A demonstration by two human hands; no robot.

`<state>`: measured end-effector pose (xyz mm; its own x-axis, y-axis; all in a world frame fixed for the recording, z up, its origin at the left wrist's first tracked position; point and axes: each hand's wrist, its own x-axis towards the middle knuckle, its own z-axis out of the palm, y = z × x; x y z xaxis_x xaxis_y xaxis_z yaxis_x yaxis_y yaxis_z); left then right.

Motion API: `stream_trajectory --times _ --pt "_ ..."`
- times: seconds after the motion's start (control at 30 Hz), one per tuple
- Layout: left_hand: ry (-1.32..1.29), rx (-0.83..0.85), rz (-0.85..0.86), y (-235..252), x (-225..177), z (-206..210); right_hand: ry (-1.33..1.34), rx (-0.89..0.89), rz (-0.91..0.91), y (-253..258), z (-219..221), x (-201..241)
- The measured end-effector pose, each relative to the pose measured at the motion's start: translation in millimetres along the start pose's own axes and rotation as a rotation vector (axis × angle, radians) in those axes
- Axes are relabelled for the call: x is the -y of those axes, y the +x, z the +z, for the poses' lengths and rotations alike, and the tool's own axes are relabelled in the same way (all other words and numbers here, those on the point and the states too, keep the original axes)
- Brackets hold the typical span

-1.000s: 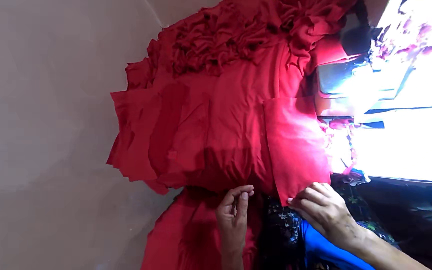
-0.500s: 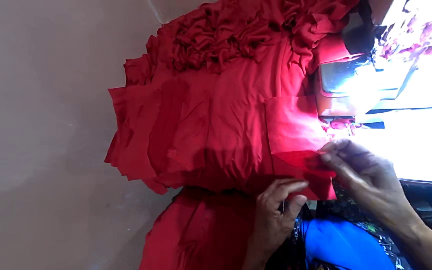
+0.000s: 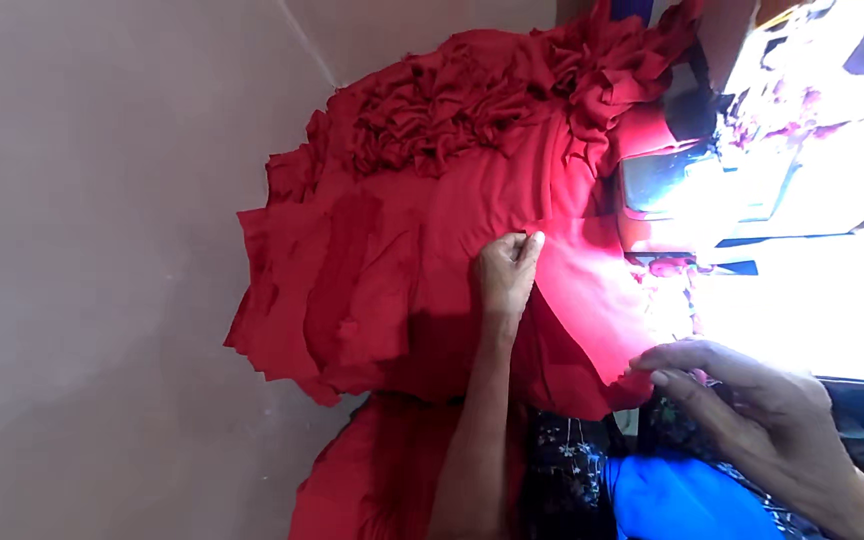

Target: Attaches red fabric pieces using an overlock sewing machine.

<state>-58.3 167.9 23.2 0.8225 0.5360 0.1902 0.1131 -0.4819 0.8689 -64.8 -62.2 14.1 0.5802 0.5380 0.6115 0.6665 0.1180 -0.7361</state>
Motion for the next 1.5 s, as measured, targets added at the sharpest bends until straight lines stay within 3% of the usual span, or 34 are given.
stream_trajectory --times 0.1,0.17,0.33,0.43,0.57,0.7,0.9,1.03,1.17,1.3,1.5 --pt "0.025 -0.086 0.180 1 -15 6 -0.028 -0.033 0.001 11 -3 -2" --pt "-0.046 -0.059 0.296 -1 -30 4 -0.066 -0.072 -0.012 27 -4 1" --pt "-0.287 0.116 0.320 -8 -69 6 -0.063 -0.191 0.009 74 -9 6" --pt "-0.158 -0.019 0.325 -16 -52 0 -0.109 -0.079 0.026 72 -9 9" --pt "-0.068 -0.146 0.257 -13 -16 -11 -0.044 0.155 0.065 21 7 -6" --pt "-0.010 -0.103 0.252 -15 -8 -5 -0.071 0.174 0.060 -8 21 -27" --pt "0.257 0.092 0.557 -17 -23 20 -0.092 0.163 0.060 -9 24 -29" --pt "0.526 0.131 0.468 -12 -21 38 -0.108 0.198 0.013 -13 26 -31" --pt "0.137 0.013 0.321 -9 -25 28 -0.075 0.121 0.021 -5 18 -27" --pt "-0.425 0.197 0.107 -26 -44 12 -0.034 -0.081 0.028 28 5 -14" --pt "-0.590 0.195 0.140 -49 -53 9 -0.060 -0.235 0.090 54 0 -5"
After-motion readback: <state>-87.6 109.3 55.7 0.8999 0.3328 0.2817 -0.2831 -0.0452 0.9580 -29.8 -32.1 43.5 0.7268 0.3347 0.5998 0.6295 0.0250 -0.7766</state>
